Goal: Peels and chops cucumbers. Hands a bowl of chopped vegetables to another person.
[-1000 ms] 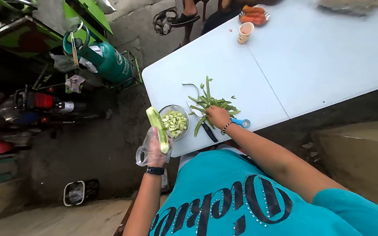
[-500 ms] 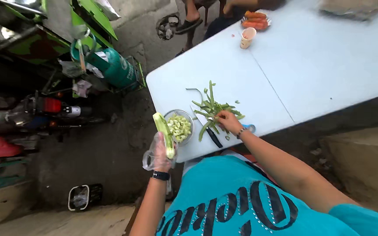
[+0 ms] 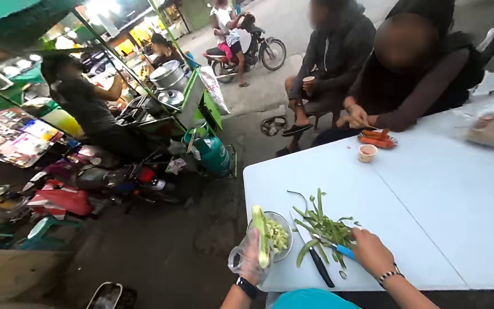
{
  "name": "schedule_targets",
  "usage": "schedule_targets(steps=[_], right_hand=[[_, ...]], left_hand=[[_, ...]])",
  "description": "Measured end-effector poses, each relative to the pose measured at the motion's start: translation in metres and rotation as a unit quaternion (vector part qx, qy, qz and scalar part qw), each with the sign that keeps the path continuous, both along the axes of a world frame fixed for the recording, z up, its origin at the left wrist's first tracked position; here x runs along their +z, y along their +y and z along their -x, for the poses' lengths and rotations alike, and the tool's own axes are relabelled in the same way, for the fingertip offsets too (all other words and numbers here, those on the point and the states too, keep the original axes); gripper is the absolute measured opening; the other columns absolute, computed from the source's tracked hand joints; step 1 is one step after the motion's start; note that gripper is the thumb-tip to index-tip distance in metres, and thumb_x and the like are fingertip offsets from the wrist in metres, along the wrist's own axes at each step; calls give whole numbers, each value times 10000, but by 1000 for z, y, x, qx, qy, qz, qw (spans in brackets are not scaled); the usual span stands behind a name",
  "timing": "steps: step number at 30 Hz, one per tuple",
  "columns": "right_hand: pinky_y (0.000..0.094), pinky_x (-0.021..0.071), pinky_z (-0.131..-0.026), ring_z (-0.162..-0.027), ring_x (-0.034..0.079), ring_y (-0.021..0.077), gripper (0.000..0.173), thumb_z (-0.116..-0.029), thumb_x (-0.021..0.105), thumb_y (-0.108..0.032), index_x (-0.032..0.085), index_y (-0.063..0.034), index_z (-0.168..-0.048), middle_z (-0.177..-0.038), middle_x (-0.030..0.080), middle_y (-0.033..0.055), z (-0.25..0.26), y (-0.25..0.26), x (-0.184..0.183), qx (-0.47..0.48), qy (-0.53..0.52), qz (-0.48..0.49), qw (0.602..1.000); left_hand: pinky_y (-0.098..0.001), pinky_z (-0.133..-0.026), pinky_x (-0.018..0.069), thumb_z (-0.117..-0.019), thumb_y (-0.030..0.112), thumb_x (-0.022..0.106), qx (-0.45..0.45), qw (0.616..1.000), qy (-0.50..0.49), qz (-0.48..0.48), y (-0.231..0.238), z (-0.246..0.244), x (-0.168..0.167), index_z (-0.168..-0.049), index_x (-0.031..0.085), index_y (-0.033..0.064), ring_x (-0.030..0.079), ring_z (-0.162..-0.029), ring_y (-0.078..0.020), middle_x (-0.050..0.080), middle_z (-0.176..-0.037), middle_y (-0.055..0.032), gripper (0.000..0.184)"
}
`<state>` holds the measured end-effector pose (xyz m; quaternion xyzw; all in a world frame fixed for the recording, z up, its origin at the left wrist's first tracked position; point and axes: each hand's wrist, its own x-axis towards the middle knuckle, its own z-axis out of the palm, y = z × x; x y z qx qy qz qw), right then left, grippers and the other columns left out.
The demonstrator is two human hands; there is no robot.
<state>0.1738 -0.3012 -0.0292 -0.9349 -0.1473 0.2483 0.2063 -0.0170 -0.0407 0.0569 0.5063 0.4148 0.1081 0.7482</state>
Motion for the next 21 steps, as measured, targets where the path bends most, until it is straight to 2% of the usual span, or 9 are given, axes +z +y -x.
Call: schedule_targets(steps=[4, 8, 11, 15, 18, 20, 21], right_hand=[[661, 514, -920, -1285, 517, 517, 530, -827, 815, -94, 615, 7, -1307, -1318, 594, 287, 18, -23, -34, 32, 30, 48, 998], [636, 523, -934, -1216, 604, 455, 439, -869, 750, -90, 640, -45, -1291, -1281, 645, 241, 16, -32, -54, 76, 25, 50, 996], [667, 509, -916, -1131, 654, 446, 389, -910, 688, -171, 659, -57, -1281, -1217, 681, 243, 13, -30, -31, 98, 62, 47, 992], [671, 478, -959, -1159, 631, 461, 332, -993, 574, -158, 645, -27, -1289, -1213, 668, 265, 19, -27, 19, 77, 98, -4, 992], [631, 536, -845, -1026, 685, 412, 305, -984, 552, -113, 652, -49, -1266, -1177, 681, 213, 39, -30, 31, 56, -4, -93, 994], [572, 579, -710, -901, 709, 374, 360, -968, 539, -68, 635, -59, -1315, -1179, 671, 194, 52, -29, 19, 67, -119, -157, 978], [548, 585, -667, -858, 708, 367, 381, -971, 536, -51, 624, -63, -1341, -1174, 660, 200, 56, -28, 8, 72, -148, -160, 973]], left_hand=[[-328, -486, 518, -1106, 421, 358, 1, 1000, 2, 4, -3, -2, -3, -1170, 585, 30, 588, -549, -179, 623, -729, -102, 457], [-331, -476, 518, -1099, 423, 384, 0, 1000, 1, 5, -5, -6, -10, -1152, 595, 24, 592, -542, -183, 627, -720, -106, 454], [-327, -528, 544, -1102, 425, 376, -15, 1000, 4, -10, -7, -8, -7, -1228, 586, 28, 613, -600, -168, 647, -784, -100, 466], [-279, -482, 550, -1115, 421, 300, -42, 999, -14, -13, -12, -10, 3, -1155, 595, 41, 618, -555, -117, 657, -733, -55, 483], [-291, -468, 537, -1109, 440, 287, -55, 998, -25, -15, -9, -6, 0, -1132, 593, 57, 604, -542, -128, 643, -727, -58, 492], [-309, -492, 545, -1106, 447, 296, -56, 998, -17, -24, -7, -3, -2, -1142, 594, 57, 608, -561, -142, 641, -743, -67, 492], [-308, -480, 540, -1106, 457, 291, -51, 998, -8, -20, -7, -3, -4, -1123, 592, 59, 603, -549, -144, 635, -729, -69, 500]])
